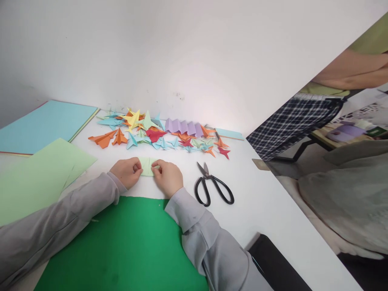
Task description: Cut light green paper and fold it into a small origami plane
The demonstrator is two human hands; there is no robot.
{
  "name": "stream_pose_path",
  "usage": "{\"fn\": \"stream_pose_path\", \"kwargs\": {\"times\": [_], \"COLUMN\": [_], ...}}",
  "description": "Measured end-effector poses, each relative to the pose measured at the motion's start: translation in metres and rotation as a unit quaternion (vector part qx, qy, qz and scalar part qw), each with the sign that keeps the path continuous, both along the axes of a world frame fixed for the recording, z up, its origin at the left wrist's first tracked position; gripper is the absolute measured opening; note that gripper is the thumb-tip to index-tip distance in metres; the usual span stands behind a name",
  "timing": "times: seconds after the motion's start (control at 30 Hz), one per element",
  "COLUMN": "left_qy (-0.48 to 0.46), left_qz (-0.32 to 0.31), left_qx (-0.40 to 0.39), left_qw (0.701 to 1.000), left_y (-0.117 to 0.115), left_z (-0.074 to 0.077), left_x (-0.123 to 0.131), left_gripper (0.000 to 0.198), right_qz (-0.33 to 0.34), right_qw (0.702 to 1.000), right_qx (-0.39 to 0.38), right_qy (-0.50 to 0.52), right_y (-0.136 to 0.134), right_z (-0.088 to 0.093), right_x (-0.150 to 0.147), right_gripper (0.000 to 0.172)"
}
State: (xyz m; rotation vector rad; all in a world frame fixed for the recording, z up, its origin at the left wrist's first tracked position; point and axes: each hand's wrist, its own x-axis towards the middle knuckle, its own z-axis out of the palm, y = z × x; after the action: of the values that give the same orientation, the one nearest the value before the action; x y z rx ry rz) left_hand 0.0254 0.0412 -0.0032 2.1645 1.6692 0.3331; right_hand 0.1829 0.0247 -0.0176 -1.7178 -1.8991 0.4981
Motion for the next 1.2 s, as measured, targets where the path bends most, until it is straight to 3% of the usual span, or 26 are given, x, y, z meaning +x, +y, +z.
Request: {"fn": "stream_pose_path", "kwargs": {"times": [0.4,0.57,0.7,0.87,1.2], "left_qy": [0.015,0.018,0.019,0.023,0.041], "left_qz": [0.007,-0.01,-0.085,-0.268,-0.284], "left_qx": [0.014,0.029,0.131,0.314,0.334], "left_qw": [1.0,0.999,0.988,0.91,0.898], "left_y": [0.001,0.0,-0.004,-0.016,-0.02], "left_z": [0.005,0.001,-0.005,-0.015,-0.025], "left_x": [-0.001,-0.003,-0.007,-0.007,-0.006], "left_gripper": [0.004,0.004,0.016,0.028,0.03], "right_qz": [-0.002,0.002,0.006,0.01,0.016], "right_qw": [1.0,0.999,0.998,0.998,0.998], "right_qx": [0.002,0.002,0.001,0.011,0.026], "right_qy": [-0.007,-0.037,-0.06,-0.06,-0.064], "right_y": [0.0,-0.002,-0.003,-0.003,-0.003], "right_z": [-0.001,0.002,0.003,0.002,0.001], "right_x": [0.0,-0.001,-0.001,-0.001,-0.001], "right_gripper": [0.022,0.021,0.021,0.02,0.017]}}
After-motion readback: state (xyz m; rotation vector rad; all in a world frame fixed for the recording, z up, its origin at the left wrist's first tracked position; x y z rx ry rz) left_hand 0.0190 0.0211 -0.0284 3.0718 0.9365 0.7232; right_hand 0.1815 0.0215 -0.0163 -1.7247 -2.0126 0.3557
